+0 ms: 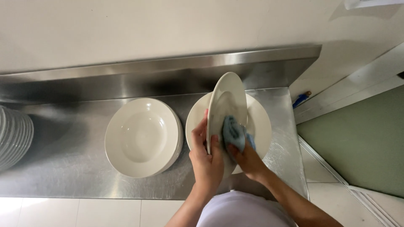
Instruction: Wiping clean plates with a cloth and stacking them on a counter.
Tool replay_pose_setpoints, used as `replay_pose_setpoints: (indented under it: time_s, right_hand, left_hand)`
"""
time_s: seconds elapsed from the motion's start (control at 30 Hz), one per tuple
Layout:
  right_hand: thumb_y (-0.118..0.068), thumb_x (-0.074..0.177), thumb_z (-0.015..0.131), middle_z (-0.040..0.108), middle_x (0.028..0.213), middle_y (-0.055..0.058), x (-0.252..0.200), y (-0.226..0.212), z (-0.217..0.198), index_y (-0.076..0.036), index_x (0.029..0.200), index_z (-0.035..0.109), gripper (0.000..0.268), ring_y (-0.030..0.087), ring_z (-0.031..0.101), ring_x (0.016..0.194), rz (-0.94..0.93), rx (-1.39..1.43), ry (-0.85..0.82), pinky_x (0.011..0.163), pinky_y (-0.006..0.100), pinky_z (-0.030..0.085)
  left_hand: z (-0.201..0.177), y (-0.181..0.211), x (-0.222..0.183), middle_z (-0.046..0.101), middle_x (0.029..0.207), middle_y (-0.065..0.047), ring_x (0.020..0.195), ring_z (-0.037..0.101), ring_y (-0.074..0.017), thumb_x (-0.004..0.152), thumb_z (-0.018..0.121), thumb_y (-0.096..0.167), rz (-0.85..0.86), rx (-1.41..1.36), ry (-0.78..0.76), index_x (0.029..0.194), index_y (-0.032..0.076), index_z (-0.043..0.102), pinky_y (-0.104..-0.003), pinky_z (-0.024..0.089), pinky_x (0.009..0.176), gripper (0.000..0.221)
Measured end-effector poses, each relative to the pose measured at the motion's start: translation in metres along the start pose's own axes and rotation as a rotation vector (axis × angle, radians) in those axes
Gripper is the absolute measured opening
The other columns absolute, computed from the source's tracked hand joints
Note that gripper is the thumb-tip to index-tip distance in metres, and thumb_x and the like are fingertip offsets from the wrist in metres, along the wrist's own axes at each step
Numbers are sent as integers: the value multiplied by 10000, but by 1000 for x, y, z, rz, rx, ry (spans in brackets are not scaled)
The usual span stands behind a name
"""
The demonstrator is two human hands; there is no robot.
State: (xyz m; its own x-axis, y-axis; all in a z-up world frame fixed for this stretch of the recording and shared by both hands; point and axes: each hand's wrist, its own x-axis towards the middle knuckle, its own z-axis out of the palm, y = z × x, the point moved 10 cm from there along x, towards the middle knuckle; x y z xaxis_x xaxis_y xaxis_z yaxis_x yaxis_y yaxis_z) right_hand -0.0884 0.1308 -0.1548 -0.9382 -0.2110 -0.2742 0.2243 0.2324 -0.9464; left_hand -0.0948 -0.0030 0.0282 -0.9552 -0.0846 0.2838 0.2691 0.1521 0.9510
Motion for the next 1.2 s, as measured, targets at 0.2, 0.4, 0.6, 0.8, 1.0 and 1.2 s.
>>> replay_pose_setpoints:
  time_s: [0.2,0.4,0.6,0.8,1.0,1.2]
  right_hand:
    - [-476,1069,404,643,1325,114,33,-14,-7,-41,1436,512,579,227,575,1227,-92,192,52,1047,362,449]
    - [-587,1087,479,587,1087,176,50,-4,7,39,1447,554,727,261,487,917,101,560,-61,751,396,415]
    - [-767,840,625,644,1306,74,8,-95,-38,-37,1433,527,946,168,616,1198,-429,317,-132,986,338,526]
    - [-278,727,858,760,1046,110,-27,-143,-76,-9,1245,673,612,173,680,976,-276,53,-53,860,349,561]
    - [-105,667,835,801,817,94,-19,-135,-100,18,975,774,336,164,701,712,-210,29,-174,685,321,578]
    - [-128,650,866,843,872,71,-19,-202,-92,-21,1043,772,418,149,809,755,-441,-185,-478,698,306,626]
  left_hand:
    - [5,0,-3,485,1593,-237,1448,543,-351,1036,459,-58,0,50,-14,1462,-26,411,-416,489,1155,430]
    - [8,8,-4,459,1603,-264,1456,529,-370,1005,486,-56,39,42,-23,1496,-34,388,-418,488,1148,501]
    - [23,23,-17,418,1637,-289,1550,409,-406,911,683,100,107,54,-228,1589,-37,317,-491,305,1259,782]
    - [40,30,-23,174,1733,-319,1651,32,-510,901,727,154,300,185,-275,1590,30,391,-625,40,1319,777]
    - [39,27,-7,302,1685,-220,1615,121,-472,851,855,456,456,476,-215,1430,66,464,-730,-66,1263,800]
    - [18,56,30,720,1109,-94,1115,653,-281,663,900,572,411,621,-260,1151,51,687,-605,316,1026,745]
